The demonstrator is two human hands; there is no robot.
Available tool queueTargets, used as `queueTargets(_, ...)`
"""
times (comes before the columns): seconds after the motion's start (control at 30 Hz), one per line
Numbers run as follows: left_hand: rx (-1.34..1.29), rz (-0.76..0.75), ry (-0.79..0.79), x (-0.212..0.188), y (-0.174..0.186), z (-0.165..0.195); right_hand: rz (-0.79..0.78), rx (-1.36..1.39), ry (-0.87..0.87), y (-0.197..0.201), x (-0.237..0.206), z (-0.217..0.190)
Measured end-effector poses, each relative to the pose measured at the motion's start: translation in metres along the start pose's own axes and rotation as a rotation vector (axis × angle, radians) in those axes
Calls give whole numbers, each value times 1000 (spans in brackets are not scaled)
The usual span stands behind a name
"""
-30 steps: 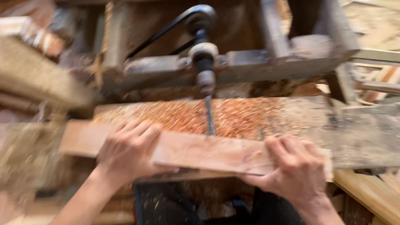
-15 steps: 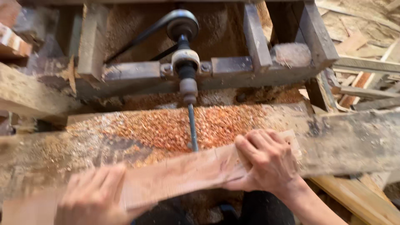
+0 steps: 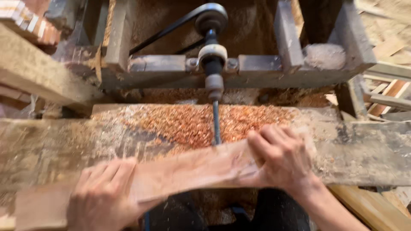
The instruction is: The person uses a foot-powered drill press to bore a series of holes along a marked line on a wooden plank. They repeatedly position the plank under the drill bit, operate the pedal to lower the bit, and advance the plank to create overlapping holes that form elongated slots.
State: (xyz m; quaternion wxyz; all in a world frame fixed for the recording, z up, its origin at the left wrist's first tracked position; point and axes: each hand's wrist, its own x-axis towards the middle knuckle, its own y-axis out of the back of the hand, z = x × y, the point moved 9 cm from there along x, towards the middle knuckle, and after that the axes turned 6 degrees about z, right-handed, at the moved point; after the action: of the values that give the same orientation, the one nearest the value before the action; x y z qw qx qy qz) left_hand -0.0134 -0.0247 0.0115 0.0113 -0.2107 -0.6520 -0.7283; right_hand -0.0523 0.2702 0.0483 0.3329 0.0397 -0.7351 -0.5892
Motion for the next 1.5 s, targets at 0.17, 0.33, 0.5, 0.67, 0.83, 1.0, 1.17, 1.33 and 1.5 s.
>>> queueTargets(0.17, 75, -130, 23, -5, -17, -9, 22, 22, 7, 1, 0, -2)
queueTargets(0.33, 149, -200, -21, -7, -23, -16, 13, 35, 11, -6, -7, -4)
queueTargets(0.5, 89, -33, -92, 18, -4, -18, 29, -15, -19, -4, -6, -13)
queueTargets(0.67, -115, -34, -237, 60, -2, -11, -43, -105, -205, -4, -16, -16)
queueTargets(0.83, -142, -34, -260, 73, 1, 2, -34, -167, -222, -3, -32, -9)
queueTargets(1.0, -146, -42, -205, 65, 4, 8, -6, -138, -175, -4, -35, 2)
queueTargets(1.17, -138, -7, -251, 60, 4, 15, -58, -137, -174, -7, -37, 1)
queueTargets(1.33, -199, -39, -306, 67, -3, 15, -2, -206, -217, 2, -45, -1)
queueTargets(1.5, -187, -8, -356, 75, 0, 19, 28, -145, -251, 3, -46, 1)
